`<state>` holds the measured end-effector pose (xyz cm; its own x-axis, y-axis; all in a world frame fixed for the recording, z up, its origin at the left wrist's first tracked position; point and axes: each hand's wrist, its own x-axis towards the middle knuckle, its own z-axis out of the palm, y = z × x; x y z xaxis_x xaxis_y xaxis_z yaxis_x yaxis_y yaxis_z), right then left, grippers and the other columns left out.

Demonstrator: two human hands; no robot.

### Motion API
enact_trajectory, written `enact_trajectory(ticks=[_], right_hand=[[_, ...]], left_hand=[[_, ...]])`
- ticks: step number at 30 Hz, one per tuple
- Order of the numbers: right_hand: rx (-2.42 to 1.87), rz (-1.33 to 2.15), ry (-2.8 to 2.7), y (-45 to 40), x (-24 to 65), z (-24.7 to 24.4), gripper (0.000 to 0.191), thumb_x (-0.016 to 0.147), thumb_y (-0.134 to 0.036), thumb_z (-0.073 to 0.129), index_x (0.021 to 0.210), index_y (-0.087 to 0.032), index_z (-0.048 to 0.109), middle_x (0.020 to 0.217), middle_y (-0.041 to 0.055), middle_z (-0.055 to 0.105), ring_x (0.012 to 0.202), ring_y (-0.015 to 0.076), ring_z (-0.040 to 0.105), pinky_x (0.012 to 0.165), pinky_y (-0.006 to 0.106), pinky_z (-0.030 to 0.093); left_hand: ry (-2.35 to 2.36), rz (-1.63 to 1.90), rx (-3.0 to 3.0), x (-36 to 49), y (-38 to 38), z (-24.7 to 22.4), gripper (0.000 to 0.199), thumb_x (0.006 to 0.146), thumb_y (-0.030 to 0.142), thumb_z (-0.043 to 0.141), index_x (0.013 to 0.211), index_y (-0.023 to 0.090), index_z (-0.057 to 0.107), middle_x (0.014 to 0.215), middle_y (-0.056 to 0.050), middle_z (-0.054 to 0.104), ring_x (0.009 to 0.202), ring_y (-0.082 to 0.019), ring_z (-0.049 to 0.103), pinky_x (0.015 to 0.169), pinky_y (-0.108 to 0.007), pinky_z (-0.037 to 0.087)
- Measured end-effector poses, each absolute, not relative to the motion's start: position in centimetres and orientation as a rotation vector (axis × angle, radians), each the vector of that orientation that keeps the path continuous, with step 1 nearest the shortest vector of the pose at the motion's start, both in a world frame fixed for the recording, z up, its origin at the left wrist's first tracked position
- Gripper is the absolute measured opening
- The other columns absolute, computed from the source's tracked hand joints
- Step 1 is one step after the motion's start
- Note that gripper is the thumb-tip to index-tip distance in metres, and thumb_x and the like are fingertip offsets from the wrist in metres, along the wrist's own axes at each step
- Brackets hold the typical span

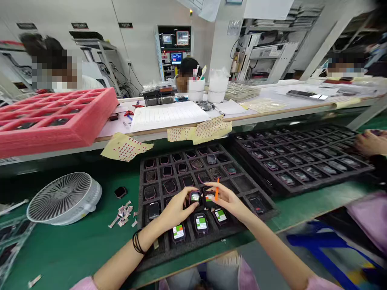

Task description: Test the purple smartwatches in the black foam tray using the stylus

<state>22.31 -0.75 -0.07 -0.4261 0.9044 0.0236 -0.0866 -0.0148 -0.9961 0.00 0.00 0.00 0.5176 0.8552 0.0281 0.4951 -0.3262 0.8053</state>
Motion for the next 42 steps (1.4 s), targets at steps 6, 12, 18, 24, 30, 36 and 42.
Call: enact_trajectory(ticks=[6, 12, 18, 24, 30, 36, 42], right_hand=[[-0.877, 1.587, -1.371, -0.81, 22.12, -0.71, 0.051, 0.08, -0.037, 0.069, 0.126, -0.028, 0.05, 0.105, 0.0044, 0.056, 0.077, 0.0143, 0.06, 0.062, 0.026, 0.057], [-0.84, 1.592, -1.332, -0.72, 21.95, -0.87, 0.054, 0.077, -0.031, 0.072, 0.127, -0.028, 0.051, 0.104, 0.0032, 0.056, 0.072, 0.0113, 0.059, 0.061, 0.024, 0.056], [-0.867, 1.565, -1.327, -0.68, 22.04, -0.85, 0.053, 0.077, -0.033, 0.072, 0.125, -0.026, 0.052, 0.103, 0.0041, 0.058, 0.073, 0.0129, 0.059, 0.061, 0.026, 0.057], [-0.98, 1.456, -1.365, -0.66, 22.25, -0.68, 0.044, 0.078, -0.04, 0.069, 0.118, -0.024, 0.06, 0.105, 0.0062, 0.064, 0.089, 0.0196, 0.063, 0.075, 0.032, 0.057], [-0.991, 1.453, -1.345, -0.74, 22.27, -0.47, 0.045, 0.076, -0.042, 0.071, 0.117, -0.025, 0.06, 0.104, 0.0053, 0.064, 0.086, 0.0195, 0.064, 0.07, 0.03, 0.057], [-0.991, 1.404, -1.356, -0.71, 22.45, -0.56, 0.042, 0.078, -0.045, 0.068, 0.114, -0.025, 0.062, 0.104, 0.0058, 0.065, 0.095, 0.0227, 0.064, 0.078, 0.034, 0.056], [-0.987, 1.399, -1.358, -0.67, 22.44, -0.68, 0.043, 0.075, -0.046, 0.069, 0.112, -0.025, 0.064, 0.104, 0.0058, 0.066, 0.096, 0.0239, 0.064, 0.079, 0.035, 0.057]], left_hand=[[1.085, 0.686, 1.953, 0.1, -0.21, 0.27, 0.038, 0.085, 0.025, 0.054, 0.122, 0.022, 0.045, 0.092, -0.002, 0.057, 0.075, -0.016, 0.053, 0.067, -0.027, 0.043], [1.067, 0.737, 1.956, 0.2, -0.17, 0.47, 0.036, 0.085, 0.024, 0.055, 0.12, 0.02, 0.047, 0.096, -0.003, 0.058, 0.08, -0.017, 0.055, 0.068, -0.027, 0.045], [1.057, 0.765, 1.948, 0.11, -0.03, 0.35, 0.032, 0.087, 0.025, 0.053, 0.119, 0.02, 0.048, 0.098, -0.003, 0.059, 0.078, -0.016, 0.055, 0.067, -0.026, 0.045], [1.058, 0.778, 1.958, 0.08, -0.05, 0.22, 0.028, 0.088, 0.026, 0.052, 0.116, 0.021, 0.051, 0.094, -0.002, 0.06, 0.076, -0.015, 0.055, 0.066, -0.025, 0.045], [1.08, 0.76, 1.962, -0.01, -0.13, 0.24, 0.026, 0.091, 0.03, 0.048, 0.115, 0.021, 0.052, 0.089, -0.002, 0.058, 0.075, -0.015, 0.054, 0.068, -0.026, 0.045], [1.078, 0.767, 1.97, -0.11, -0.04, -0.02, 0.026, 0.092, 0.031, 0.048, 0.116, 0.022, 0.052, 0.09, -0.002, 0.059, 0.075, -0.015, 0.054, 0.068, -0.026, 0.045], [1.08, 0.771, 1.973, -0.1, -0.07, -0.03, 0.027, 0.091, 0.031, 0.049, 0.116, 0.022, 0.053, 0.088, -0.002, 0.059, 0.074, -0.015, 0.053, 0.068, -0.026, 0.045]])
